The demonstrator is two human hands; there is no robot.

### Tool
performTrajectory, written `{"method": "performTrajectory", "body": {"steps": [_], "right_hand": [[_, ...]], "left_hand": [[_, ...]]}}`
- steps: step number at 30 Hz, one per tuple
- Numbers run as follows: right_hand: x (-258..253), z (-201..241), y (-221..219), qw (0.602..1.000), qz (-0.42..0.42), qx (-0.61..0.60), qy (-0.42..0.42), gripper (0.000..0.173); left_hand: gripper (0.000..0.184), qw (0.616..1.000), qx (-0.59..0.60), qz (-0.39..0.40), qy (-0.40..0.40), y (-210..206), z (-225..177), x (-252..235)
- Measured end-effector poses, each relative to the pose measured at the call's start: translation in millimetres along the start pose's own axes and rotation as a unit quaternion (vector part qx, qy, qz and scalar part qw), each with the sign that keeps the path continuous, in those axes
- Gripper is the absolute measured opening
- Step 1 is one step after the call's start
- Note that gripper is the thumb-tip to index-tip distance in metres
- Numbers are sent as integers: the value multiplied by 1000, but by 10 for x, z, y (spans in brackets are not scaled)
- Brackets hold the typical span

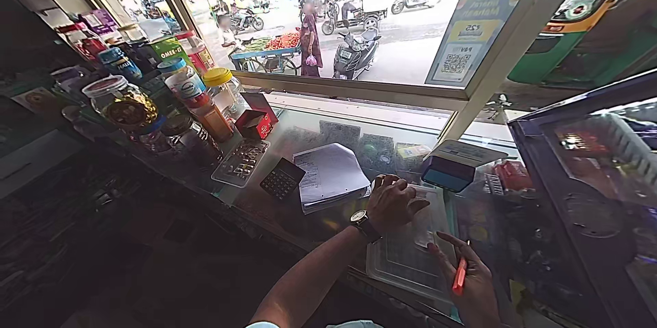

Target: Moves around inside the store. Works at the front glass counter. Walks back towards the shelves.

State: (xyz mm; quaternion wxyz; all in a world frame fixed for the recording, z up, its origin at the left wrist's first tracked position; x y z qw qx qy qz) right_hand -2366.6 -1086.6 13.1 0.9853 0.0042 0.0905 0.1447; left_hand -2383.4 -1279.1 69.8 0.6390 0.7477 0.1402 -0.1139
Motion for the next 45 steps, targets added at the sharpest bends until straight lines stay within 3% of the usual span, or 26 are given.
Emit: {"method": "performTrajectory", "body": {"steps": [3, 7, 19, 23, 28, 33, 45], "right_hand": [[-2, 5, -7, 1000, 2, -4, 3, 40], [-7, -2, -3, 1000, 4, 0, 2, 40], [-3, 3, -4, 1000, 7, -9, -2, 38], [1, 18, -12, 1000, 7, -15, -1, 38], [3, 16, -11, 1000, 10, -12, -1, 37], [2, 13, -10, 1000, 6, -16, -4, 38], [3, 7, -3, 1000, 4, -5, -6, 40]], "left_hand": [[50, 1000, 7, 6, -4, 12, 4, 2], [40, 1000, 7, -20, 2, 39, 17, -2], [47, 999, 8, -32, 21, 64, 40, 2], [41, 1000, 11, -28, 10, 42, 39, 1], [50, 999, 42, -24, 2, 60, 36, 10], [37, 998, 29, -51, 9, 80, 48, 13], [42, 999, 30, -37, 8, 41, 48, 14]]}}
Point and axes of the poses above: each hand's wrist, its own x-axis away from the middle knuckle, its own y-axis out of the back of the hand, z = x × y, the point moved 9 cm from there along -x, towards the middle knuckle, and after that the axes turned 14 degrees about -x, right-handed, at the moved point
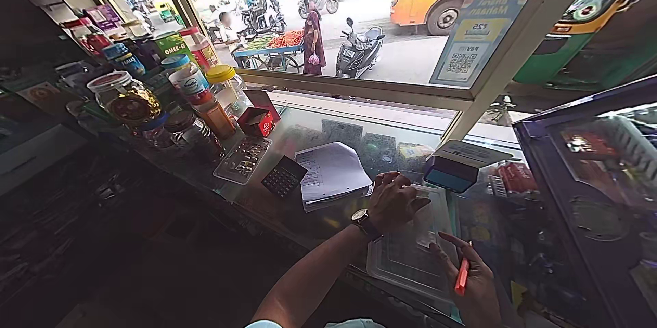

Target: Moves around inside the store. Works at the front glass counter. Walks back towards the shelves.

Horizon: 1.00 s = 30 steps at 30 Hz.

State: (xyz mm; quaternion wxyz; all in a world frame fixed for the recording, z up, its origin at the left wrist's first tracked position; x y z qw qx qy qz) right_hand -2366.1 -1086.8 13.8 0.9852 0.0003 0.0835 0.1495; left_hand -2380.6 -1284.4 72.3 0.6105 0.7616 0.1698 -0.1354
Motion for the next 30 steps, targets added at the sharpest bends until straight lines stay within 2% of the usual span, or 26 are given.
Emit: {"method": "performTrajectory", "body": {"steps": [2, 7, 12, 16, 21, 25, 30], "right_hand": [[-2, 4, 0, 1000, 1, 4, 0, 40], [4, 3, -9, 1000, 0, -2, -1, 40], [2, 6, -3, 1000, 2, 3, -3, 39], [5, 3, -2, 1000, -1, 0, -4, 39], [3, -3, 7, 1000, 0, 1, -4, 40], [9, 7, -3, 1000, -3, -8, -9, 37], [5, 17, -9, 1000, -1, -13, -8, 38]], "left_hand": [[49, 1000, 12, -7, -8, 23, -14, 4], [50, 1000, 18, -7, -6, 57, -12, 15], [36, 999, 10, -37, 0, 76, 5, 7], [47, 998, -3, -58, 13, 104, 11, 6], [45, 999, 3, -53, 10, 103, 7, 11], [47, 1000, 9, 13, 11, 21, -1, -1], [41, 1000, 1, 13, -3, -2, -4, 2]]}}
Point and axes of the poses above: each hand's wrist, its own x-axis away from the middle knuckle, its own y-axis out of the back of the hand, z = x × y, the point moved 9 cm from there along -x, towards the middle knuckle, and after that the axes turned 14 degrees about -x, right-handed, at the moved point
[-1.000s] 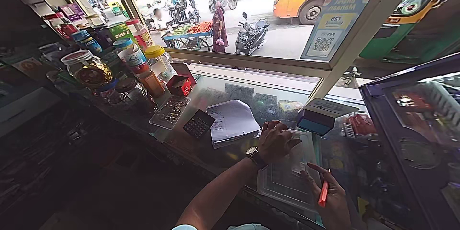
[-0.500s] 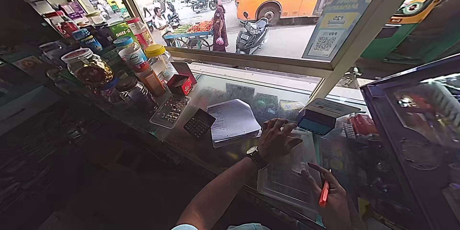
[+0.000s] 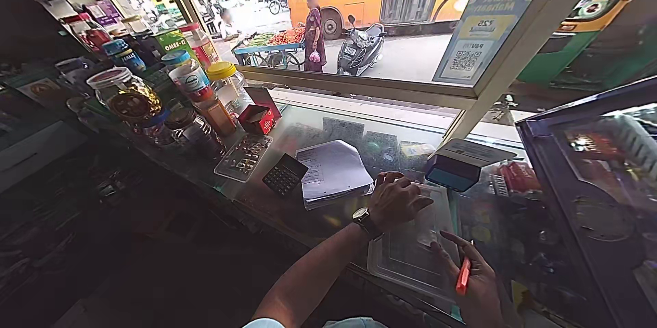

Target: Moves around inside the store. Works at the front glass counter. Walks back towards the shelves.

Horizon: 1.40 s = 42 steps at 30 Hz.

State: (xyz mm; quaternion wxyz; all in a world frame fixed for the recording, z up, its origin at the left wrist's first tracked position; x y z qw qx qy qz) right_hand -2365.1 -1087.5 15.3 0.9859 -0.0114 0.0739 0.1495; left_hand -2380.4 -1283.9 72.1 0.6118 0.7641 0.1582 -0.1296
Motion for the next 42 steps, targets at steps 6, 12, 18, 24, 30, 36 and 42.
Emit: {"method": "performTrajectory", "body": {"steps": [6, 12, 18, 24, 30, 36, 42], "right_hand": [[3, 1, 3, 1000, -1, 8, 2, 38], [4, 9, 4, 1000, 0, 11, 2, 39], [2, -4, 4, 1000, -1, 12, -1, 38], [-3, -36, 19, 1000, -3, 14, 2, 38], [-8, -30, 20, 1000, -3, 18, -1, 38], [1, -22, 15, 1000, -5, 9, 1, 37], [-8, -18, 10, 1000, -7, 1, 5, 38]], "left_hand": [[44, 1000, 6, 8, 0, -1, 4, -3], [44, 1000, -2, 21, -4, -14, -8, -6], [42, 999, -18, 38, -10, -50, -18, -11], [41, 1000, 6, 13, -13, -19, -11, -2], [41, 999, 25, 27, -18, -11, -12, 4], [45, 997, 65, 31, -1, -10, 50, -1], [39, 996, 89, 20, 9, 6, 94, -4]]}}
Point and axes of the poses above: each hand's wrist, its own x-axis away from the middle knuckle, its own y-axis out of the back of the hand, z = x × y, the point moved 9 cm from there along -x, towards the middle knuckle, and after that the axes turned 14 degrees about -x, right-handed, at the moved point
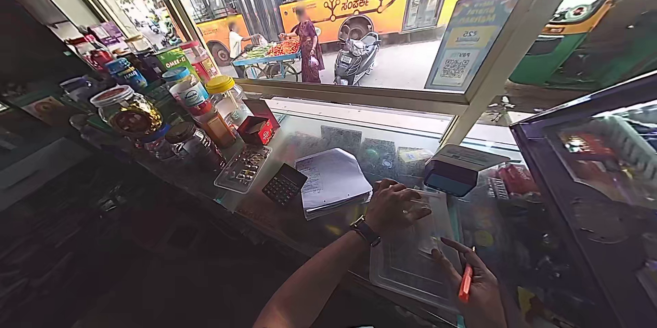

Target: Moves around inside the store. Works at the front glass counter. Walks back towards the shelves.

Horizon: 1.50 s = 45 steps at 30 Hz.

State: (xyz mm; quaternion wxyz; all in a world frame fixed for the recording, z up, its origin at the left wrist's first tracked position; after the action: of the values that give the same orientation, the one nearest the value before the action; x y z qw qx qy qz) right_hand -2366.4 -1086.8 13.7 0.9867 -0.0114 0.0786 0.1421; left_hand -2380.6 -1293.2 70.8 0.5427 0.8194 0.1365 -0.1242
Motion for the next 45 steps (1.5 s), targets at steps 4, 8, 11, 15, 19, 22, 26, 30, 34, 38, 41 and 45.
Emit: {"method": "performTrajectory", "body": {"steps": [4, 8, 11, 15, 19, 22, 26, 30, 34, 38, 41, 45], "right_hand": [[3, -7, 3, 1000, 8, 21, -3, 40], [-4, -3, 4, 1000, 9, 8, 5, 40], [1, -13, 2, 1000, 6, 4, 2, 39], [6, 3, 4, 1000, 7, 9, 6, 40], [0, 10, -5, 1000, 7, 2, 5, 39], [8, -7, 2, 1000, 3, -1, 4, 38], [4, 0, -4, 1000, 8, 0, 4, 40], [2, -7, 4, 1000, 4, 8, 0, 39], [4, 3, 5, 1000, 4, 12, -3, 40], [5, -1, 7, 1000, 3, 20, -1, 39], [-1, -14, 9, 1000, 8, 25, 6, 40], [-3, -2, 11, 1000, 8, 27, 13, 39]], "left_hand": [[45, 1000, 16, -11, 18, 26, 7, 6], [50, 1000, -23, 6, 13, 2, -18, -12], [37, 999, -32, 5, 2, -37, -20, -4], [35, 998, -53, 7, -12, -88, -25, 3], [41, 998, -63, 1, -5, -69, -15, 0], [36, 998, -55, 13, -12, -81, -32, 8], [43, 998, -68, -2, -7, -58, -24, 3], [35, 998, -64, 9, -9, -83, -24, 5], [39, 998, -57, 4, -2, -63, -13, 5], [31, 997, -68, 17, -19, -99, -31, 5], [39, 997, -77, 26, -7, -91, -32, 0], [31, 996, -76, 36, -14, -102, -43, 2]]}}
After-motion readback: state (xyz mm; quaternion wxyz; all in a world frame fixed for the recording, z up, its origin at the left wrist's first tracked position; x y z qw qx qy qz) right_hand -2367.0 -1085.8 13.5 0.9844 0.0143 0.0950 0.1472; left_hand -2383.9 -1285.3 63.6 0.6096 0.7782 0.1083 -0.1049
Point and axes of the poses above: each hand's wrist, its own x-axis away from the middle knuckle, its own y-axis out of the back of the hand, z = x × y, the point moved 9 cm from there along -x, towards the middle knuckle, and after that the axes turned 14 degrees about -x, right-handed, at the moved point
